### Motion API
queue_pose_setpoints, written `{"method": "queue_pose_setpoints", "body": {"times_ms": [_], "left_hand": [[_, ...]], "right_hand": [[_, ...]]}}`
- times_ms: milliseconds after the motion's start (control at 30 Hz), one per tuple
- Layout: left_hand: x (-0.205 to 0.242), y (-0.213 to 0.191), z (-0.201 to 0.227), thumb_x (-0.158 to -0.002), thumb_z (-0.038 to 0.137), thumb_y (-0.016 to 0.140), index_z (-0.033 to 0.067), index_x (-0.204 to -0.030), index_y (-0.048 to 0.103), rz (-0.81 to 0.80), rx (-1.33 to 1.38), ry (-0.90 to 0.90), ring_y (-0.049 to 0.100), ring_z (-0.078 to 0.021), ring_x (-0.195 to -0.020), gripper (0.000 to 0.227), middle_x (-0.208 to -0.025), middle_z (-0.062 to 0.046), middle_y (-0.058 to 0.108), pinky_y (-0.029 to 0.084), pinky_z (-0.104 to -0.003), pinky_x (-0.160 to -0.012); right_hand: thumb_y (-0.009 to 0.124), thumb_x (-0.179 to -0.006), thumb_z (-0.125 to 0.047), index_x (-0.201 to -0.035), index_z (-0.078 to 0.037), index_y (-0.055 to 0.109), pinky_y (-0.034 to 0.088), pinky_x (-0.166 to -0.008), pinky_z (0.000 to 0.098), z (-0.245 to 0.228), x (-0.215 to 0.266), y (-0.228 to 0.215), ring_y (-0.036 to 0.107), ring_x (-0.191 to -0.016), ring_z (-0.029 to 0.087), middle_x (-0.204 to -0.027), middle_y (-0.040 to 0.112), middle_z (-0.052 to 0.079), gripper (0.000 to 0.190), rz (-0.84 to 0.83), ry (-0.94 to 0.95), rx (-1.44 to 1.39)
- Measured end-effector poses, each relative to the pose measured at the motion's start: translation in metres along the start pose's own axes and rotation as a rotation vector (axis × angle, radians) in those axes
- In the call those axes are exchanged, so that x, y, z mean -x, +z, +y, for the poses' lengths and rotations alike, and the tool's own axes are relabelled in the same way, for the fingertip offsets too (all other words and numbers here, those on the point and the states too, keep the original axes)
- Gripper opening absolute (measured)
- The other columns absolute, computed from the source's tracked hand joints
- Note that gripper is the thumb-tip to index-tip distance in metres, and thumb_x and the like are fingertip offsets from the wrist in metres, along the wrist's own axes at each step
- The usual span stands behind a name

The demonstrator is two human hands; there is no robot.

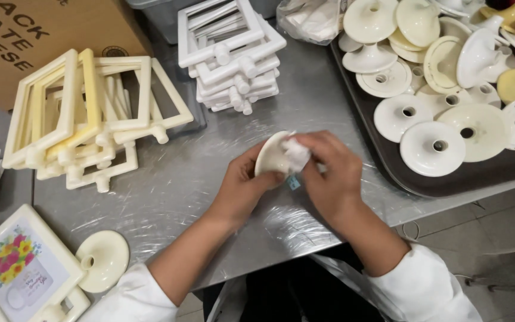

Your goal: The person assembles cream-colored picture frames by attaching circular bases to the frame backs. They wipe the bases with a white cloth before fitting them onto the frames and then place the completed frames on the table.

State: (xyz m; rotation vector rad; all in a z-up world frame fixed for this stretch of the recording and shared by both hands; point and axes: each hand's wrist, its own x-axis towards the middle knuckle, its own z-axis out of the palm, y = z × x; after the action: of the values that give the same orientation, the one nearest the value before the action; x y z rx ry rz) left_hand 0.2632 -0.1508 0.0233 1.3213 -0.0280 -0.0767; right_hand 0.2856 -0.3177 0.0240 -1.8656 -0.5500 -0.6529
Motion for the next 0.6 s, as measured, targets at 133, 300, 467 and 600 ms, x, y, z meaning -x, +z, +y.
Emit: {"method": "queue_pose_setpoints", "body": {"times_ms": [133,300,467,600], "left_hand": [[-0.014,0.002,-0.017,-0.078,-0.001,0.057,-0.0010,-0.102,0.076,0.139,0.005,0.038,0.057,-0.0193,-0.101,0.030,-0.103,-0.009,0.063,0.047,-0.036,-0.096],[-0.007,0.046,0.026,-0.099,0.027,0.051,0.0060,-0.139,0.059,-0.028,0.282,0.000,0.062,-0.0106,-0.090,0.046,-0.107,-0.005,0.069,0.047,-0.026,-0.080],[0.006,0.062,0.005,-0.098,0.022,0.045,-0.0029,-0.148,0.044,-0.086,0.268,0.049,0.053,-0.0238,-0.129,0.056,-0.141,-0.018,0.055,0.045,-0.035,-0.107],[0.014,0.060,-0.003,-0.109,0.047,0.042,0.0002,-0.157,0.032,-0.145,-0.031,0.334,0.026,-0.0268,-0.158,0.068,-0.167,-0.018,0.031,0.021,-0.042,-0.131]], "right_hand": [[0.063,-0.101,0.006,-0.130,-0.004,0.065,0.068,-0.073,0.0353,-0.012,-0.019,-0.013,0.076,-0.084,0.025,-0.095,0.074,0.017,0.031,0.126,0.257,-0.267],[0.027,-0.112,-0.054,-0.153,-0.011,0.049,0.017,-0.138,0.0645,-0.034,-0.013,-0.006,0.030,-0.161,0.040,-0.167,0.032,0.022,0.063,-0.177,-0.277,0.089],[0.035,-0.113,-0.035,-0.142,-0.006,0.057,0.030,-0.130,0.0495,-0.047,-0.034,-0.023,0.037,-0.156,0.038,-0.162,0.037,0.029,0.047,-0.110,-0.015,-0.063],[0.037,-0.110,-0.033,-0.146,0.000,0.050,0.046,-0.116,0.0366,-0.044,-0.035,-0.014,0.055,-0.134,0.023,-0.143,0.059,0.019,0.050,-0.051,0.278,-0.458]]}}
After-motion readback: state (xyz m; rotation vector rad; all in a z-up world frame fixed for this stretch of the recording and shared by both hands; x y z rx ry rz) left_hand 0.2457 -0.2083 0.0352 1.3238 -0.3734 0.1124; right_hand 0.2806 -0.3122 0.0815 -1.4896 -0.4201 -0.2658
